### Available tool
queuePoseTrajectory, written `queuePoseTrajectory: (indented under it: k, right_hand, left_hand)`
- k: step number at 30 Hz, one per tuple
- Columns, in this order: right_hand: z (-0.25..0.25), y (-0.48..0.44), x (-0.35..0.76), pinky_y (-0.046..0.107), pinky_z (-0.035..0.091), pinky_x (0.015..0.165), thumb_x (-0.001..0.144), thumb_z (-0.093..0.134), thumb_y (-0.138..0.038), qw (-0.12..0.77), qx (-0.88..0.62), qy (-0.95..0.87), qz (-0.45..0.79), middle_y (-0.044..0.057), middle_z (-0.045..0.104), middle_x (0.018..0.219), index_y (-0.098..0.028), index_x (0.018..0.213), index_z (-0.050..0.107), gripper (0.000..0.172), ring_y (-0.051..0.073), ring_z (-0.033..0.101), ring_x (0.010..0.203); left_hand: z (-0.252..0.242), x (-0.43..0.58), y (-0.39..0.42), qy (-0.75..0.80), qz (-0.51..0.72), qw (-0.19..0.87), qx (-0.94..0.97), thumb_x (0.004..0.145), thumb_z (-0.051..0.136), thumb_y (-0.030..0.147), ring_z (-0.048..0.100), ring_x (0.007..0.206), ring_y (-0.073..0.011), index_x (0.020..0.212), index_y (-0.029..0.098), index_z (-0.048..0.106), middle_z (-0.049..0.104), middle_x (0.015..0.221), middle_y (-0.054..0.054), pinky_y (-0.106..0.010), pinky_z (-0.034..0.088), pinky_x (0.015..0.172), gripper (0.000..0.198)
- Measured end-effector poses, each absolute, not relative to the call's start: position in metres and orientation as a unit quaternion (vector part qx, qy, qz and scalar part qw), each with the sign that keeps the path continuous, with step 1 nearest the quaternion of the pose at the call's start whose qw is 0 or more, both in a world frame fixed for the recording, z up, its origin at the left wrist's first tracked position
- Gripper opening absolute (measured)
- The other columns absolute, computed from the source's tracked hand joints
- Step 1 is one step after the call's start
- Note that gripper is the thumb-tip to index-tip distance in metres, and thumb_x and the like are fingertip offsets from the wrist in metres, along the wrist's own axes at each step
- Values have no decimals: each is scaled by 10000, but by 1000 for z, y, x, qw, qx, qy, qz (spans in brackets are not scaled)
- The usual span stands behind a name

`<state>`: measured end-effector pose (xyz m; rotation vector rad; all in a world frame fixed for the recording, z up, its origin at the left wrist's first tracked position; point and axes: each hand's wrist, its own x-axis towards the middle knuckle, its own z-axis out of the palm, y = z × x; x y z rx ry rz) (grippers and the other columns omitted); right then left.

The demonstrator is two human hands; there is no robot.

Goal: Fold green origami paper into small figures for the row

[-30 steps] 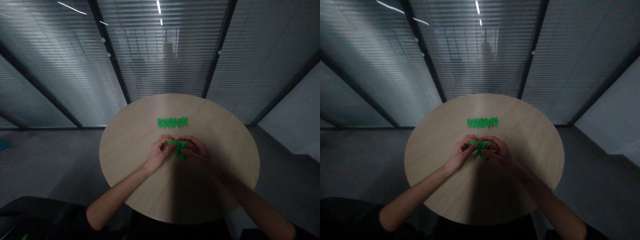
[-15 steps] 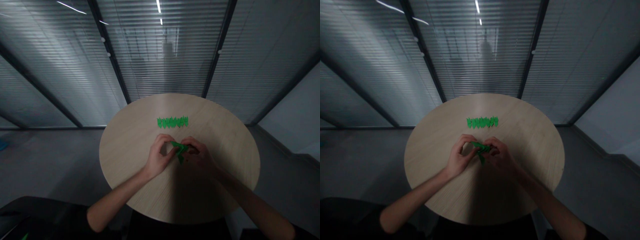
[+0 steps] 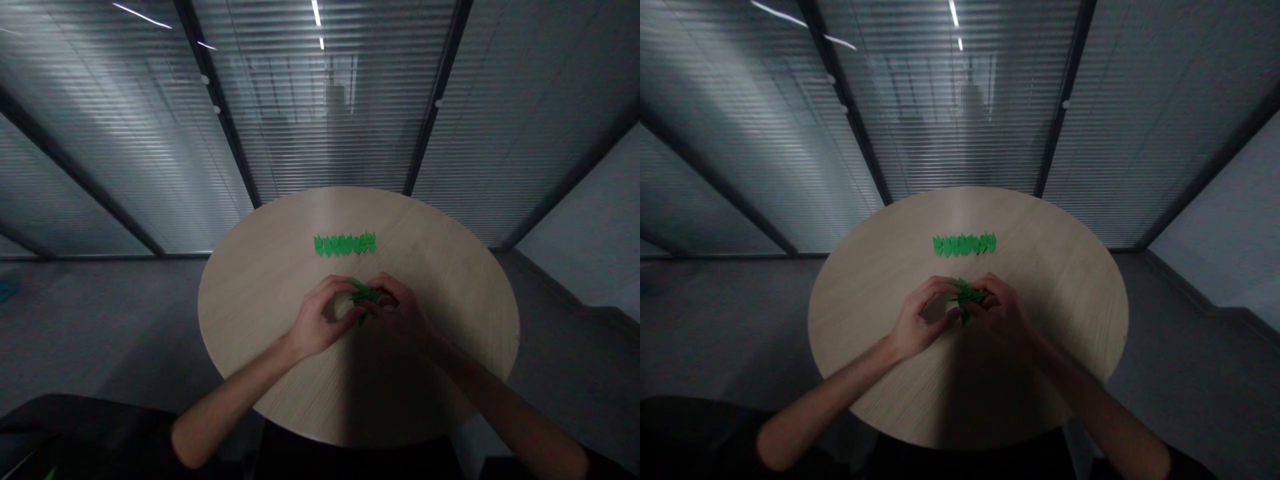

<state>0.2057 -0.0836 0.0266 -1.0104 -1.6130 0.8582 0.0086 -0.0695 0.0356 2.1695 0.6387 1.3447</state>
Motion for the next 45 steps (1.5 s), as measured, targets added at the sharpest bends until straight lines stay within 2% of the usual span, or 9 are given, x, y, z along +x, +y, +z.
queuePoseTrajectory:
  k: [4,8,13,16,24,31,45]
  right_hand:
    - [25,-84,205,226,544,563,851,710,-359,501,-415,-684,331,22,607,865,-216,889,652,159,141,631,713]
    - [24,-86,205,238,570,575,869,701,-331,506,-396,-701,310,27,590,909,-225,959,637,153,141,633,721]
    - [22,-88,207,239,572,572,886,697,-268,535,-370,-722,234,58,564,1062,-249,1101,608,234,147,622,792]
    - [21,-88,209,257,581,589,919,662,-239,530,-354,-744,202,71,555,1093,-260,1080,620,168,160,624,835]
    - [23,-88,208,253,548,549,937,638,-241,520,-351,-758,181,62,586,982,-236,954,629,20,145,602,728]
    - [23,-87,206,232,530,541,925,643,-207,539,-337,-758,146,32,613,878,-226,916,611,39,138,596,701]
    - [22,-87,205,232,529,596,896,658,-138,536,-340,-758,151,21,604,889,-223,927,597,108,130,601,735]
  left_hand:
    - [30,11,-66,262,513,275,770,935,657,196,702,922,-197,999,203,716,740,991,-77,-376,600,834,88]
    - [27,11,-64,276,521,290,754,925,681,223,716,907,-201,978,205,739,758,982,-74,-394,609,847,80]
    - [25,11,-63,299,523,310,735,915,697,240,722,888,-200,968,208,738,764,970,-65,-399,607,849,74]
    - [23,12,-63,301,523,316,733,911,702,240,725,867,-194,974,201,732,766,949,-60,-380,609,827,80]
    - [22,12,-66,312,524,308,730,893,727,253,725,829,-186,966,195,720,764,921,-54,-349,611,796,94]
    - [19,13,-66,323,535,310,716,877,741,232,718,817,-162,940,185,714,757,893,-42,-303,595,787,84]
    - [15,16,-67,324,564,300,698,850,761,193,704,796,-137,930,202,669,729,872,-15,-273,578,755,122]
